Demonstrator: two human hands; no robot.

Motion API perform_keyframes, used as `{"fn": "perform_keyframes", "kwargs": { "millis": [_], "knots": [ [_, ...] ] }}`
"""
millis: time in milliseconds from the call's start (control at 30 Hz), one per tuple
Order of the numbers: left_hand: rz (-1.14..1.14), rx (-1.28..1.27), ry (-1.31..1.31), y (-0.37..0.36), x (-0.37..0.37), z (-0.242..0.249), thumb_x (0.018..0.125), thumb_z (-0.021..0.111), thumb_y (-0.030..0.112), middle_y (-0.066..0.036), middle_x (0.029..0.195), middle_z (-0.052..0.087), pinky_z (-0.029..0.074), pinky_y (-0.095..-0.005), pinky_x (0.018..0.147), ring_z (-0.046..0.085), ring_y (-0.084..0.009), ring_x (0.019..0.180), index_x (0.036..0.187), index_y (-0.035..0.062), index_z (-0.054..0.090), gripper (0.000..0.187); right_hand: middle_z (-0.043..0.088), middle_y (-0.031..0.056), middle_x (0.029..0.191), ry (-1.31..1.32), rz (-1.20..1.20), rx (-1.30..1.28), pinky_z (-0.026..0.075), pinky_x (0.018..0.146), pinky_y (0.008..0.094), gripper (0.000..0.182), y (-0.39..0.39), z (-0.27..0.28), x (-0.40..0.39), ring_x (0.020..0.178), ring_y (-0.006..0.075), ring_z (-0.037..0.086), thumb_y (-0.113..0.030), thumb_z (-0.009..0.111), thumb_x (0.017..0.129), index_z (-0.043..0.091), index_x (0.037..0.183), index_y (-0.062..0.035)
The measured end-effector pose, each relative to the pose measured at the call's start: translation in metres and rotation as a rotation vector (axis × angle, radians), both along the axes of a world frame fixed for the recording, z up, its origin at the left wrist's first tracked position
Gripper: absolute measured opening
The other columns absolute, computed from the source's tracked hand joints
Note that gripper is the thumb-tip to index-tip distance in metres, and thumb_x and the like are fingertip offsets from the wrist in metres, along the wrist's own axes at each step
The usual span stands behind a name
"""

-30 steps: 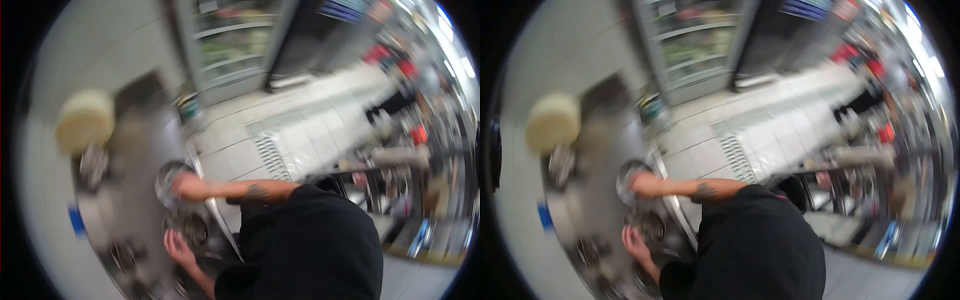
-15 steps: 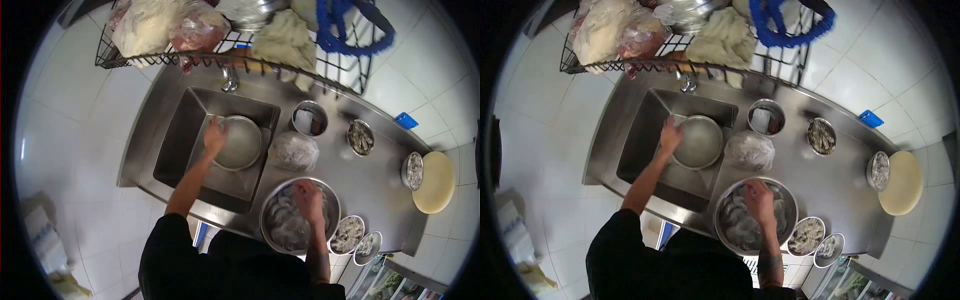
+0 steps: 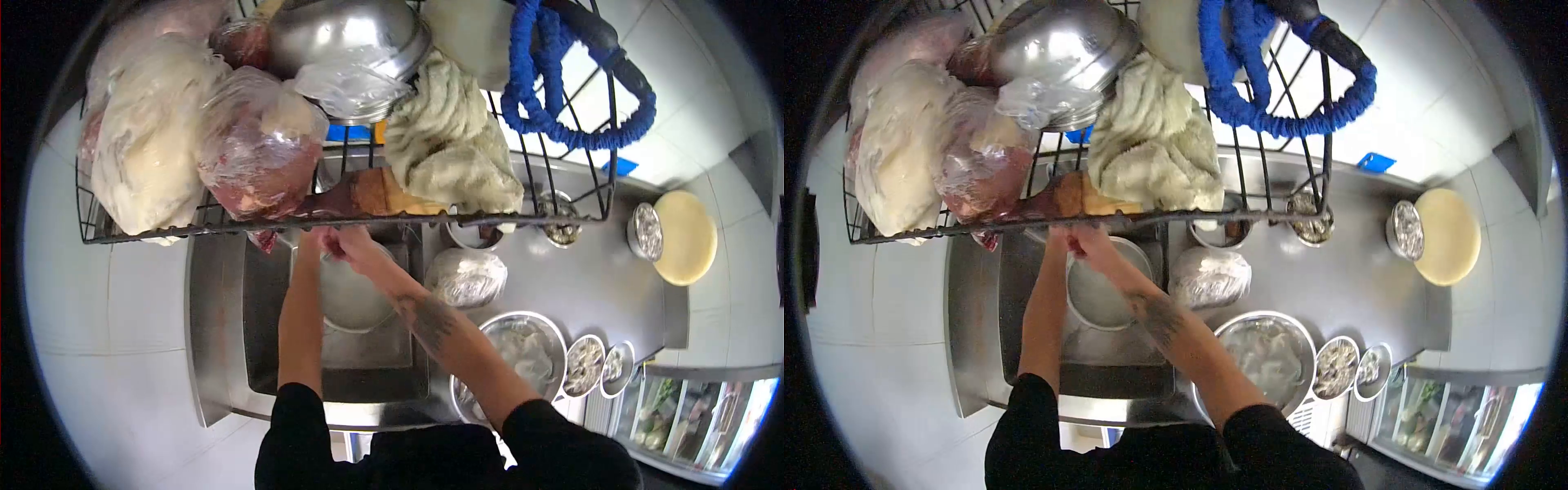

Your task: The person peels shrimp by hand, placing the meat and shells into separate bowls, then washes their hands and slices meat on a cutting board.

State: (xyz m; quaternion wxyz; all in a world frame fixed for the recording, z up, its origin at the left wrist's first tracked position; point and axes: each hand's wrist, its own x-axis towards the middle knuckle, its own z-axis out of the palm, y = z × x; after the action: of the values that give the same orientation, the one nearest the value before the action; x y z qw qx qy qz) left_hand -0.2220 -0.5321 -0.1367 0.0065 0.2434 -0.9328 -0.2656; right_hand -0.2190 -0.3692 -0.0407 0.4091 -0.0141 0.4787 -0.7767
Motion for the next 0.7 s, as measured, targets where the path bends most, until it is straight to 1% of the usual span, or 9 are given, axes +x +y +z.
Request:
{"fn": "perform_keyframes", "kwargs": {
  "millis": [133,200,267,333,433,533,567,600,700],
  "knots": [
    [0.107,0.143,0.253,0.016,-0.005,-0.012,0.092,0.061,0.036,-0.017,0.130,0.056,0.050,-0.0446,0.094,0.058,-0.0329,0.115,0.133,0.0022,0.050,0.054,0.063,0.0111,0.070,0.016,-0.162,0.016,0.048,0.053,0.0401,0.027,-0.032,-0.019,-0.005,0.061,0.0245,0.062,-0.027,0.059,0.094,0.062,0.084,-0.0021],
    [0.148,0.456,0.409,0.014,-0.021,-0.014,0.093,0.060,0.037,-0.016,0.130,0.056,0.049,-0.0443,0.094,0.058,-0.0320,0.114,0.133,0.0025,0.050,0.053,0.068,0.0190,0.081,0.929,-0.061,0.754,0.055,0.062,0.0424,0.023,-0.011,0.010,-0.010,0.069,0.0299,0.067,-0.021,0.058,0.092,0.063,0.098,0.0008],
    [0.193,0.990,0.565,0.021,-0.035,-0.002,0.094,0.059,0.038,-0.015,0.131,0.056,0.049,-0.0440,0.094,0.057,-0.0311,0.114,0.133,0.0027,0.050,0.053,0.067,0.0202,0.089,1.147,0.026,0.693,0.054,0.073,0.0479,0.023,0.033,0.023,-0.006,0.080,0.0399,0.065,-0.018,0.061,0.085,0.065,0.101,-0.0017],
    [0.178,1.127,0.614,0.026,-0.033,0.011,0.095,0.058,0.039,-0.014,0.131,0.057,0.049,-0.0438,0.094,0.057,-0.0302,0.114,0.133,0.0030,0.050,0.053,0.066,0.0179,0.095,1.421,-0.087,0.706,0.052,0.079,0.0474,0.023,0.104,0.040,0.011,0.091,0.0415,0.062,-0.014,0.061,0.082,0.065,0.101,-0.0031],
    [0.100,0.180,0.461,-0.006,-0.033,-0.017,0.092,0.064,0.017,-0.020,0.113,0.067,0.049,-0.0386,0.092,0.063,-0.0312,0.096,0.116,-0.0054,0.062,0.033,0.063,0.0173,0.096,1.274,-0.002,0.694,0.050,0.079,0.0445,0.017,0.248,0.078,0.051,0.094,0.0363,0.061,-0.012,0.060,0.084,0.064,0.099,-0.0029],
    [-0.065,-0.216,0.177,0.028,-0.017,-0.004,0.094,0.057,0.017,-0.022,0.108,0.068,0.050,-0.0444,0.089,0.065,-0.0351,0.100,0.112,-0.0049,0.066,0.030,0.063,0.0167,0.093,1.065,-0.148,0.823,0.050,0.075,0.0439,0.017,0.409,0.089,0.123,0.085,0.0348,0.063,-0.015,0.060,0.089,0.063,0.099,-0.0016],
    [-0.289,0.091,0.355,0.013,-0.027,-0.036,0.094,0.056,0.014,-0.021,0.109,0.068,0.050,-0.0442,0.089,0.065,-0.0351,0.102,0.113,-0.0044,0.066,0.028,0.064,0.0169,0.093,0.969,-0.258,0.895,0.050,0.074,0.0442,0.018,0.461,0.092,0.156,0.084,0.0355,0.064,-0.016,0.060,0.090,0.063,0.099,-0.0014],
    [-0.383,-0.122,0.114,0.081,0.004,0.036,0.094,0.054,0.014,-0.021,0.110,0.068,0.050,-0.0430,0.088,0.064,-0.0352,0.104,0.112,-0.0032,0.067,0.028,0.065,0.0172,0.092,0.871,-0.377,0.965,0.051,0.073,0.0445,0.019,0.512,0.096,0.191,0.083,0.0362,0.064,-0.017,0.060,0.091,0.063,0.100,-0.0012],
    [-0.545,-0.100,0.352,0.157,0.026,0.042,0.090,0.060,0.010,-0.018,0.109,0.070,0.051,-0.0400,0.090,0.065,-0.0307,0.100,0.111,-0.0031,0.067,0.026,0.067,0.0200,0.094,0.723,-0.766,1.266,0.052,0.075,0.0460,0.019,0.658,0.082,0.310,0.085,0.0387,0.065,-0.017,0.059,0.090,0.064,0.098,-0.0006]
  ]
}}
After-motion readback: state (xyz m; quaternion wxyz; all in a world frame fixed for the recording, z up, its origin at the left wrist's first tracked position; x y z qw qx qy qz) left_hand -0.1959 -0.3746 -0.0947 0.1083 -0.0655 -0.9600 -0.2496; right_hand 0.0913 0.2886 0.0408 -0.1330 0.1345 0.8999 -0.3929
